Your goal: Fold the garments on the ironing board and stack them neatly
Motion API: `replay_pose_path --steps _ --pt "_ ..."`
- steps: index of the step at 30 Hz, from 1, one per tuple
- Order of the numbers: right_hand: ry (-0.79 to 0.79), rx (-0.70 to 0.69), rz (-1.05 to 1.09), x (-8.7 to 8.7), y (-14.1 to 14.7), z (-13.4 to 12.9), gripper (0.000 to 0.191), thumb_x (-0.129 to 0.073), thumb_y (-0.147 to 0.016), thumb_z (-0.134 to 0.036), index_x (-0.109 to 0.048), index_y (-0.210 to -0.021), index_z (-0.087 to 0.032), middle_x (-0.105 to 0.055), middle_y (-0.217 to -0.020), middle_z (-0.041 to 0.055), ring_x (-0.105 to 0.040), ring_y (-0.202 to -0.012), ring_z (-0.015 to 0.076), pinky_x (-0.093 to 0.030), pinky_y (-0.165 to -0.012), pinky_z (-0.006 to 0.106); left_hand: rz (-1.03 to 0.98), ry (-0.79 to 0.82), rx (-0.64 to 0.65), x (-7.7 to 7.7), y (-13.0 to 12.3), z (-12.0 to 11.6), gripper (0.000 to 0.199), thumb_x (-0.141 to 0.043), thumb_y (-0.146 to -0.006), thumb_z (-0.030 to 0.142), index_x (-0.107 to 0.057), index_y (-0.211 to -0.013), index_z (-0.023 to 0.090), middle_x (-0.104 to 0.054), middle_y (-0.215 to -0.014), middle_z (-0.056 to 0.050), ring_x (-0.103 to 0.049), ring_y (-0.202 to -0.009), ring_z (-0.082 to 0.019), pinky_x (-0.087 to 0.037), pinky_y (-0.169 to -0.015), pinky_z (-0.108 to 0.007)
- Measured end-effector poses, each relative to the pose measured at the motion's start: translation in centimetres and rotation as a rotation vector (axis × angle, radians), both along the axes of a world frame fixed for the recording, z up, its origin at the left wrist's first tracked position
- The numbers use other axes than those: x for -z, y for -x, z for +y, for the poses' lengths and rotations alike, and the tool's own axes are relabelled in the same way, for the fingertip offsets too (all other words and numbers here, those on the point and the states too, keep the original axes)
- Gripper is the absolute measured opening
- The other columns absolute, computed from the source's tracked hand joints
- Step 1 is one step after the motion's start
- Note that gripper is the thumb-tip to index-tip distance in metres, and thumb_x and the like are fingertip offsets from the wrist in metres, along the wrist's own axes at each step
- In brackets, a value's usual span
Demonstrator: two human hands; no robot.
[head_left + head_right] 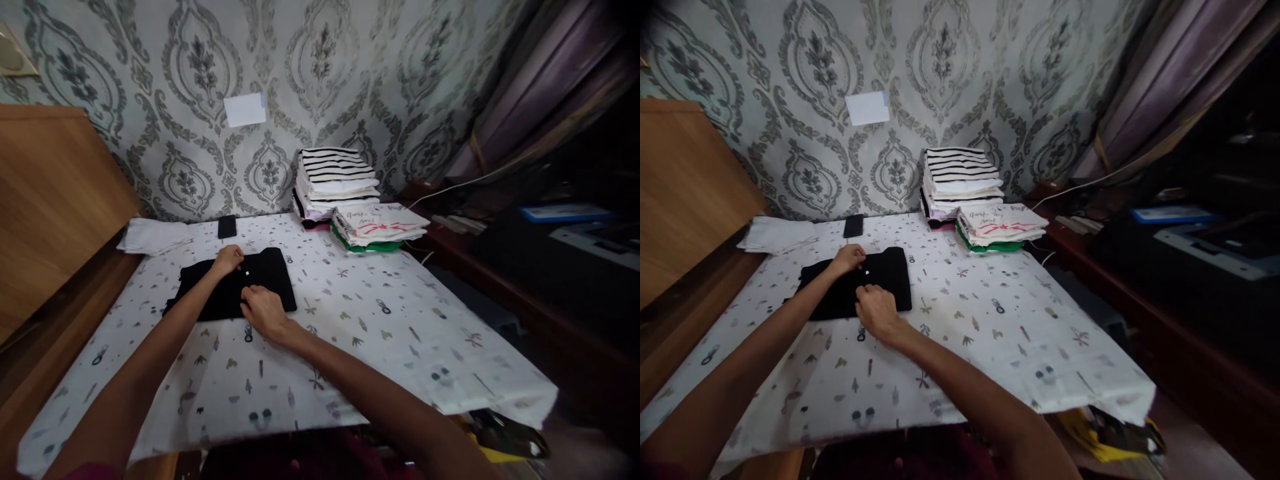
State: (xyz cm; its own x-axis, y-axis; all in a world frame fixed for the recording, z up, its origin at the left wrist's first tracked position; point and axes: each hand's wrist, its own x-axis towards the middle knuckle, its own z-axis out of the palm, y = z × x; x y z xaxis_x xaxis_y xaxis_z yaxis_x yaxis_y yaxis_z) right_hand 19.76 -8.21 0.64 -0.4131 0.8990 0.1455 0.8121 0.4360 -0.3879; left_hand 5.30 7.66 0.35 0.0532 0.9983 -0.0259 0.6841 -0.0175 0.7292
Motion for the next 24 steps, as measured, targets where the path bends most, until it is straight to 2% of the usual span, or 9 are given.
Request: replay_pose_path --steps 4,6,9,11,13,18,21,24 --pt "-0.023 -0.061 0.158 0.4 -1.6 2.0 0.019 -0.058 -0.096 -0.029 -0.066 -0.11 -0.019 -0.07 -0.106 0.007 -0.063 -0.098 0.02 -0.046 -0.081 0.029 0.092 -0.05 0.007 0.0 0.6 -0.5 0.014 -0.059 -0.076 0.005 -0.06 -0.073 0.018 -0.058 -0.055 0.007 -0.06 -0.049 -0.009 -0.044 -0.06 -0.021" --pt "-0.054 0.005 0.191 0.1 -2.9 4.4 0.02 -0.052 -0.098 -0.022 -0.066 -0.111 -0.018 -0.07 -0.108 0.0073 -0.062 -0.098 0.019 -0.045 -0.085 0.029 0.119 -0.065 0.007 0.1 0.8 -0.8 0.011 -0.058 -0.079 0.008 -0.062 -0.078 0.018 -0.062 -0.061 0.005 -0.063 -0.053 -0.01 -0.045 -0.062 -0.021" --pt "-0.087 0.153 0.086 -0.4 -4.6 9.1 0.03 -0.044 -0.098 -0.015 -0.065 -0.119 -0.016 -0.066 -0.121 0.0109 -0.057 -0.113 0.0223 -0.041 -0.097 0.033 0.153 -0.078 0.0 0.3 0.9 -0.8 0.012 -0.057 -0.082 0.01 -0.065 -0.086 0.017 -0.065 -0.063 0.003 -0.067 -0.057 -0.013 -0.046 -0.061 -0.022" --pt "-0.069 0.219 0.025 -0.2 -5.3 11.8 0.033 -0.046 -0.098 -0.017 -0.062 -0.127 -0.015 -0.062 -0.131 0.0138 -0.053 -0.119 0.0263 -0.041 -0.1 0.038 0.175 -0.087 0.0 0.4 0.9 -0.6 0.014 -0.056 -0.083 0.011 -0.066 -0.09 0.017 -0.065 -0.062 0.002 -0.068 -0.06 -0.014 -0.047 -0.062 -0.022" --pt "-0.04 0.247 0.003 0.5 -5.5 13.7 0.032 -0.05 -0.097 -0.022 -0.063 -0.126 -0.015 -0.06 -0.134 0.0152 -0.053 -0.119 0.0293 -0.042 -0.099 0.041 0.202 -0.096 0.001 0.6 0.9 -0.3 0.016 -0.055 -0.084 0.012 -0.067 -0.093 0.017 -0.066 -0.063 0.002 -0.068 -0.063 -0.014 -0.048 -0.064 -0.023" --pt "-0.028 0.298 0.006 3.2 -5.4 15.1 0.029 -0.046 -0.098 -0.024 -0.064 -0.119 -0.015 -0.063 -0.126 0.0157 -0.052 -0.12 0.0302 -0.04 -0.101 0.043 0.31 -0.082 -0.008 1.1 1.2 0.2 0.017 -0.055 -0.083 0.013 -0.067 -0.094 0.02 -0.07 -0.076 -0.002 -0.069 -0.073 -0.018 -0.05 -0.073 -0.028" --pt "-0.019 0.298 0.017 3.9 -5.5 15.3 0.031 -0.044 -0.098 -0.024 -0.062 -0.123 -0.014 -0.062 -0.128 0.0156 -0.051 -0.122 0.0301 -0.039 -0.103 0.044 0.386 -0.092 -0.02 1.0 1.3 -0.2 0.019 -0.057 -0.083 0.014 -0.067 -0.097 0.021 -0.072 -0.094 -0.007 -0.067 -0.098 -0.026 -0.05 -0.087 -0.037" --pt "-0.02 0.29 0.037 3.8 -5.4 15.2 0.037 -0.046 -0.097 -0.024 -0.057 -0.131 -0.013 -0.058 -0.137 0.017 -0.05 -0.125 0.0307 -0.039 -0.105 0.045 0.457 -0.229 0.044 0.6 1.1 -1.2 0.028 -0.052 -0.088 0.02 -0.064 -0.113 0.02 -0.066 -0.118 -0.012 -0.059 -0.117 -0.03 -0.046 -0.099 -0.043"
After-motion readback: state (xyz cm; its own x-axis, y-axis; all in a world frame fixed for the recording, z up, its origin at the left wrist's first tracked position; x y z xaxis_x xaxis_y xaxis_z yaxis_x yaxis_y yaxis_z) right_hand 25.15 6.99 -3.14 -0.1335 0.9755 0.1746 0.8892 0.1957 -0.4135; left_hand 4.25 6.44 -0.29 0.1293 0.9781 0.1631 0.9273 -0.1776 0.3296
